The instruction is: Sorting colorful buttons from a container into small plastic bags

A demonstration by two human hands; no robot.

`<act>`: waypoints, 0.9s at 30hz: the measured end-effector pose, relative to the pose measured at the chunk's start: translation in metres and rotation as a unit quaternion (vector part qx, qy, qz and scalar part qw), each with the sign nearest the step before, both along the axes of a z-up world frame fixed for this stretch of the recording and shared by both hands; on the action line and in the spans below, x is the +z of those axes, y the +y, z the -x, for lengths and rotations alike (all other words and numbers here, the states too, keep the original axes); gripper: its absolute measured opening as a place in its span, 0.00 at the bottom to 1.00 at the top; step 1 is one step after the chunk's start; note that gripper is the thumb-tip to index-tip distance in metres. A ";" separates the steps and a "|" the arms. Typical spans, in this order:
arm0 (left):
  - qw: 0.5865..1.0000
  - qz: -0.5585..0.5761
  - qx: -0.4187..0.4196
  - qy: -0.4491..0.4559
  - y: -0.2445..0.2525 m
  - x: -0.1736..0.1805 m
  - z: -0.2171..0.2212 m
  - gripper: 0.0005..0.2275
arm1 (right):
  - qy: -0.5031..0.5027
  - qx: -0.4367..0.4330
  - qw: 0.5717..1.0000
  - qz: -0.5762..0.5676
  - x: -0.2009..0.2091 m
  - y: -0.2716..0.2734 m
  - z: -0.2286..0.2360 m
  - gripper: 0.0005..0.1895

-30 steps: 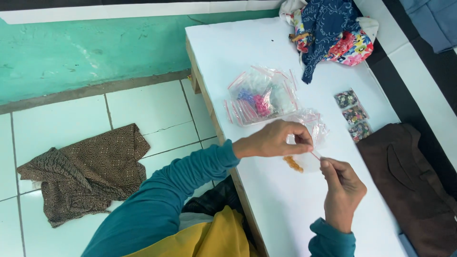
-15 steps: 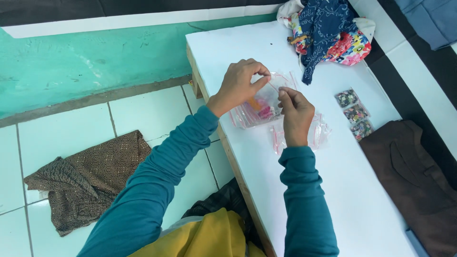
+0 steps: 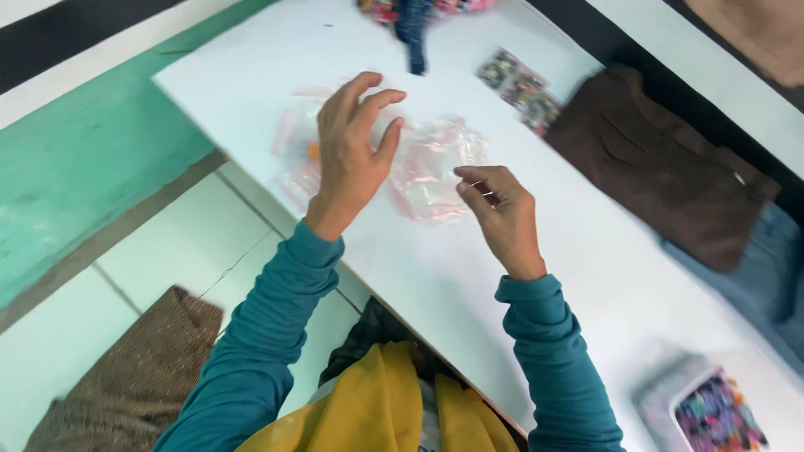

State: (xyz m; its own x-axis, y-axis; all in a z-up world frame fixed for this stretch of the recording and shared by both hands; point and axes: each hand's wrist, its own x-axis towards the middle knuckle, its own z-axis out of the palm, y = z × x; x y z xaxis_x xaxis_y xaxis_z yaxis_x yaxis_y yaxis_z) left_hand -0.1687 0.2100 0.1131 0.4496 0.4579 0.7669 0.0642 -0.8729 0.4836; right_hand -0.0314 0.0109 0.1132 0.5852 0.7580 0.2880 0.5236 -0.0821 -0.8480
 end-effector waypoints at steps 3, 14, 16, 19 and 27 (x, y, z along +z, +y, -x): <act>0.992 0.051 -0.110 0.017 -0.046 0.010 -0.031 0.11 | 0.040 -0.036 0.998 0.016 0.010 -0.067 -0.002 0.11; 0.797 -0.025 -0.576 0.177 -0.285 -0.012 -0.152 0.08 | -0.007 -0.255 0.959 0.123 0.041 -0.343 -0.001 0.14; 0.756 -0.044 -0.621 0.203 -0.324 -0.014 -0.165 0.08 | -0.005 -0.307 0.938 0.163 0.043 -0.382 0.002 0.15; 0.692 -0.065 -0.670 0.260 -0.379 -0.023 -0.190 0.08 | 0.029 -0.381 0.901 0.208 0.046 -0.421 0.003 0.17; 0.798 -0.423 -0.358 0.237 -0.520 -0.129 -0.231 0.08 | 0.126 -0.361 0.803 0.457 0.061 -0.417 -0.014 0.47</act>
